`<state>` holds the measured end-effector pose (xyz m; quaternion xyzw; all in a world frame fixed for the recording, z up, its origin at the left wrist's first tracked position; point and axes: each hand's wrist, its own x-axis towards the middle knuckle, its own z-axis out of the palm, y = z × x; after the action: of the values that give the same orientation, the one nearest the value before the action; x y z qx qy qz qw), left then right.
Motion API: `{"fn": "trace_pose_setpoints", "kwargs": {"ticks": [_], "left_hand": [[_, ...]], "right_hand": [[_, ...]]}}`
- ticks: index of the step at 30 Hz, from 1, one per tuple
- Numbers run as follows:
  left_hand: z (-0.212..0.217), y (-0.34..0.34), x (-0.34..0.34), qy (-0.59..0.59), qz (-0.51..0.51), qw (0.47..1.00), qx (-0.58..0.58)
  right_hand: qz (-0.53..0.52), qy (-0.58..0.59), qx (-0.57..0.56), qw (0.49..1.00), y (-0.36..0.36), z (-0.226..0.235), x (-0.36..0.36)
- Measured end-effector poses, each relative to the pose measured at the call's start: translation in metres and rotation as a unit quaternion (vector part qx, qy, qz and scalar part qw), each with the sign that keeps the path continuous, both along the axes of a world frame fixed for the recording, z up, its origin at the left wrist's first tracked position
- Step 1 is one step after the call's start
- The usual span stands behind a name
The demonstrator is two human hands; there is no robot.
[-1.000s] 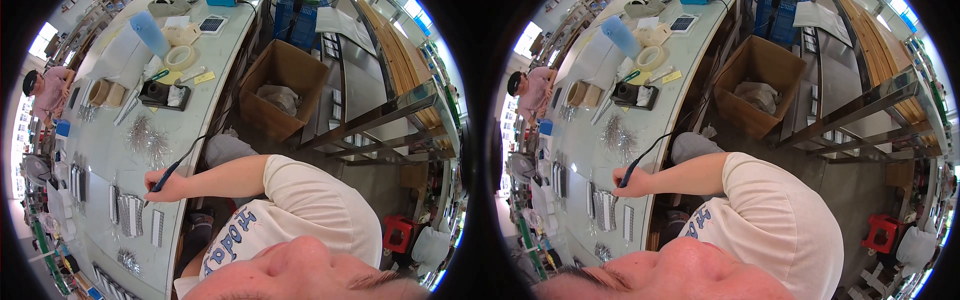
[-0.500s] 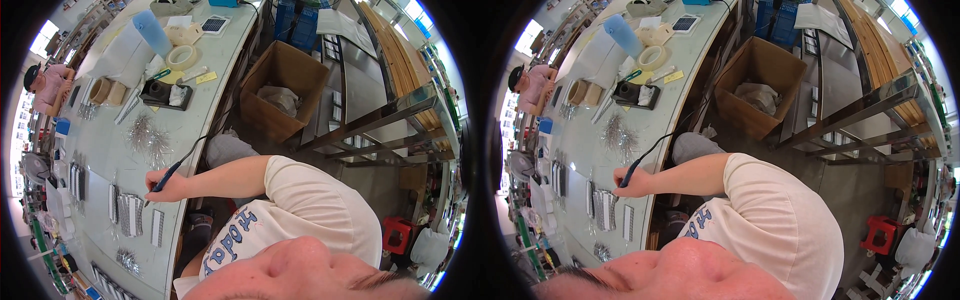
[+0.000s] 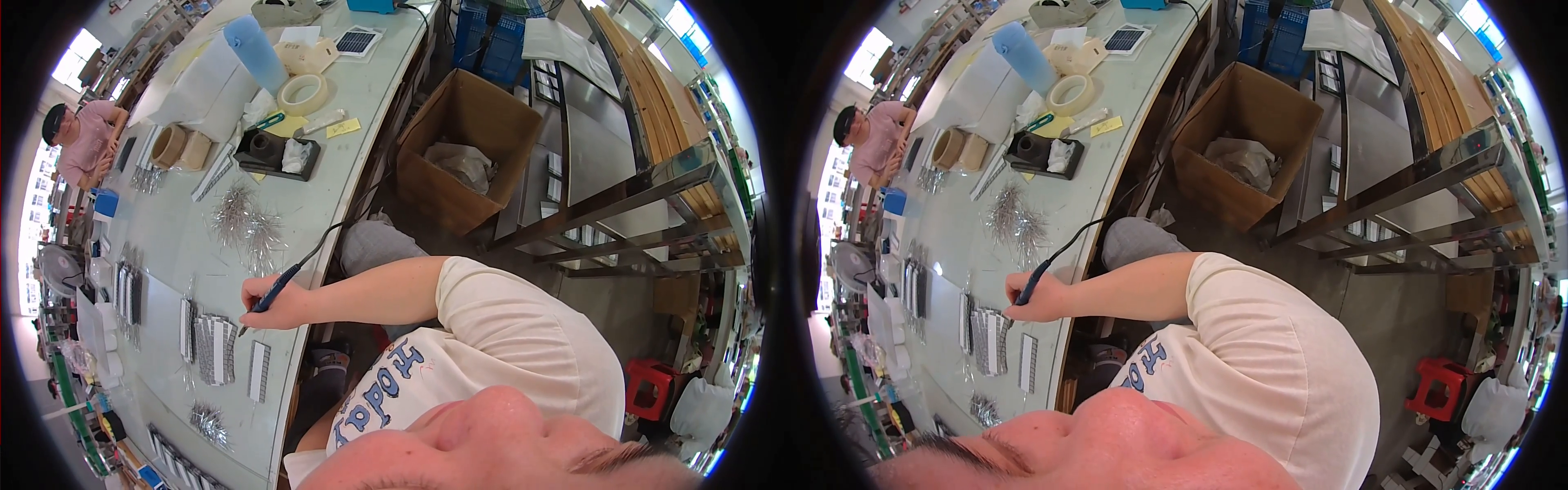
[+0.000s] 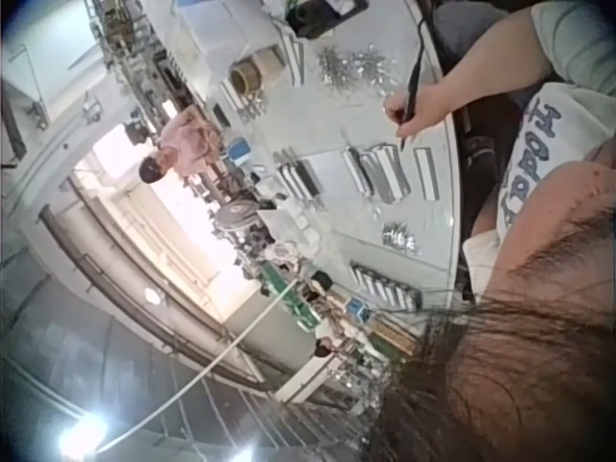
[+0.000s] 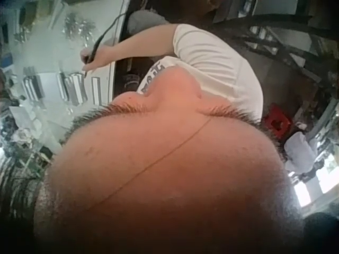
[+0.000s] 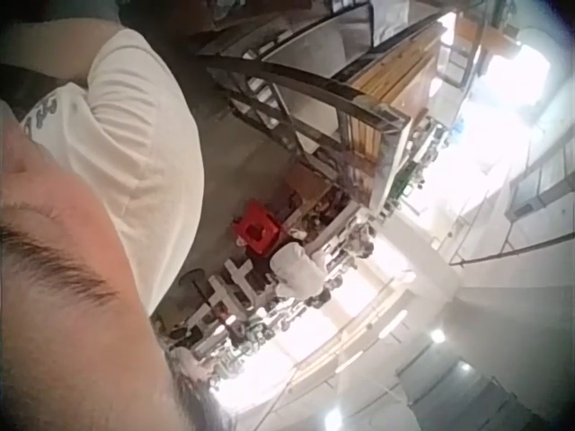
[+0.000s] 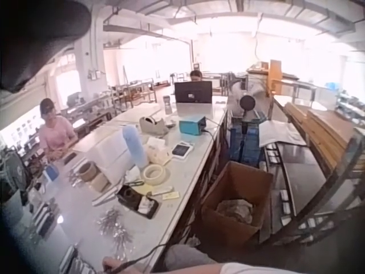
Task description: The person solders metal leads onto component strips using a soldering iron by hand and stacks the assembled strips on the table.
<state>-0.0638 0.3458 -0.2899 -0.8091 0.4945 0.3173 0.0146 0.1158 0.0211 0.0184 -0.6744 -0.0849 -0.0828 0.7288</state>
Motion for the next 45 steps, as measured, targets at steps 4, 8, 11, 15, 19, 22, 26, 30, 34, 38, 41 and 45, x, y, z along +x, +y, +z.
{"fn": "trace_pose_setpoints", "kwargs": {"ticks": [4, 8, 11, 15, 19, 22, 26, 30, 34, 38, 41, 45], "left_hand": [[0.016, -0.014, 0.008, 0.015, 0.01, 1.0, -0.007], [0.033, -0.03, 0.02, 0.029, 0.018, 0.999, -0.014], [0.047, -0.043, 0.029, 0.04, 0.024, 0.999, -0.02], [0.066, -0.064, 0.046, 0.051, 0.029, 0.998, -0.029], [0.089, -0.086, 0.068, 0.056, 0.033, 0.997, -0.038], [0.108, -0.1, 0.078, 0.062, 0.045, 0.996, -0.044], [0.135, -0.11, 0.074, 0.077, 0.084, 0.992, -0.054], [0.17, -0.097, 0.027, 0.086, 0.234, 0.966, -0.063], [0.263, -0.112, 0.049, -0.069, 0.263, 0.89, -0.365], [0.328, -0.128, 0.074, -0.313, 0.342, 0.776, -0.428], [0.337, -0.122, 0.062, -0.338, 0.338, 0.765, -0.432], [0.344, -0.115, 0.08, -0.357, 0.411, 0.799, -0.255]], "right_hand": [[0.005, -0.001, 0.002, 1.0, 0.0, 0.001, -0.001], [0.002, -0.001, -0.003, 1.0, 0.0, 0.001, 0.001], [-0.001, -0.002, 0.0, 1.0, 0.001, -0.001, 0.002], [0.003, -0.001, -0.001, 1.0, 0.0, 0.001, 0.002], [0.012, 0.029, 0.016, 0.999, -0.002, 0.0, 0.0], [-0.002, -0.005, 0.005, 1.0, -0.001, -0.002, -0.001], [-0.007, -0.013, 0.001, 1.0, 0.005, 0.0, -0.002], [0.009, 0.005, 0.021, 1.0, 0.01, -0.003, 0.008], [-0.055, -0.008, -0.039, 0.998, -0.004, -0.024, 0.022], [-0.068, 0.052, 0.046, 0.995, -0.006, 0.01, 0.014], [-0.05, 0.014, 0.111, 0.992, 0.0, -0.002, 0.015], [-0.044, 0.037, 0.1, 0.993, 0.0, 0.006, 0.014]]}}
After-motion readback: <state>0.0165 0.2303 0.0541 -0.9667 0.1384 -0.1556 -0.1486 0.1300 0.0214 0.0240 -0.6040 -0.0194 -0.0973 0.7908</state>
